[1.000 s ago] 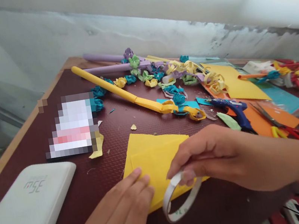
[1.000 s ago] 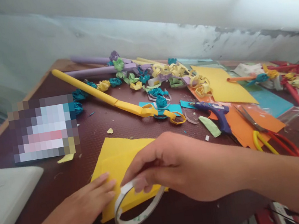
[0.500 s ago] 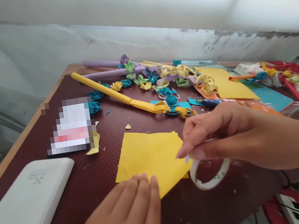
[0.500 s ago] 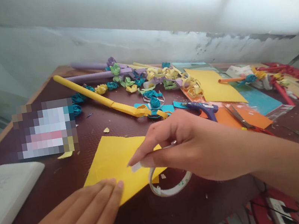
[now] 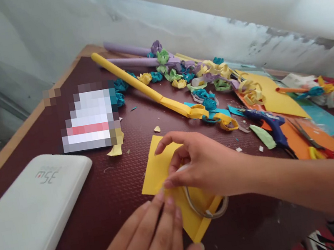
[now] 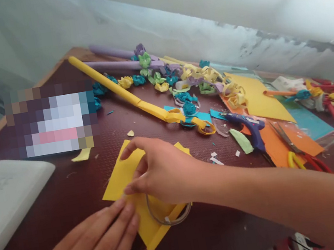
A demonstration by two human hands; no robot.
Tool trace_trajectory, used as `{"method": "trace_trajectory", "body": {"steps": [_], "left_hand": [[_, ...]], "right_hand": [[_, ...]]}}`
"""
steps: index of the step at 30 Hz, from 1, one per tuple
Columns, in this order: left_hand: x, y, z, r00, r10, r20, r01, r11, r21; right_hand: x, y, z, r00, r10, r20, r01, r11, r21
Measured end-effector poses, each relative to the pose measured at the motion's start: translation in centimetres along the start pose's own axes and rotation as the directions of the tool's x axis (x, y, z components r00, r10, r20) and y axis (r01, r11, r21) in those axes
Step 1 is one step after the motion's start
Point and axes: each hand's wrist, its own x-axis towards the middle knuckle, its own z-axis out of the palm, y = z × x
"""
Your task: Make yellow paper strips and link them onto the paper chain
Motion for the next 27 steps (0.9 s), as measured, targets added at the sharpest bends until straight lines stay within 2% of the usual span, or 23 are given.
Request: {"method": "trace_trajectory", "body": {"steps": [3, 8, 11, 15, 27], "left_hand": [[-0.6, -0.7, -0.1, 0.999, 0.014, 0.04, -0.015, 0.999, 0.045], [-1.9, -1.1, 0.2, 1.0, 0.014, 0.023, -0.015, 0.999, 0.04], [-2.3, -1.3, 0.2, 0.998, 0.035, 0.049, -0.037, 0.998, 0.049], [-2.4, -1.6, 0.2, 0.998, 0.04, 0.051, -0.042, 0.998, 0.044], [-2.4, -1.0, 0.6, 1.0, -0.016, -0.002, 0.016, 1.0, 0.01]], "right_hand": [[0.0, 0.1, 0.3, 0.999, 0.025, -0.048, -0.025, 1.0, -0.007], [-0.1, -0.3, 0.6, 0.993, 0.031, -0.11, -0.046, 0.99, -0.135], [-0.2, -0.2, 1.0, 0.99, 0.026, -0.135, -0.048, 0.986, -0.16], [-0.4, 0.0, 1.4, 0.984, 0.019, -0.175, -0.05, 0.984, -0.172], [-0.5, 0.1, 1.5, 0.98, 0.027, -0.197, -0.057, 0.987, -0.149]]}}
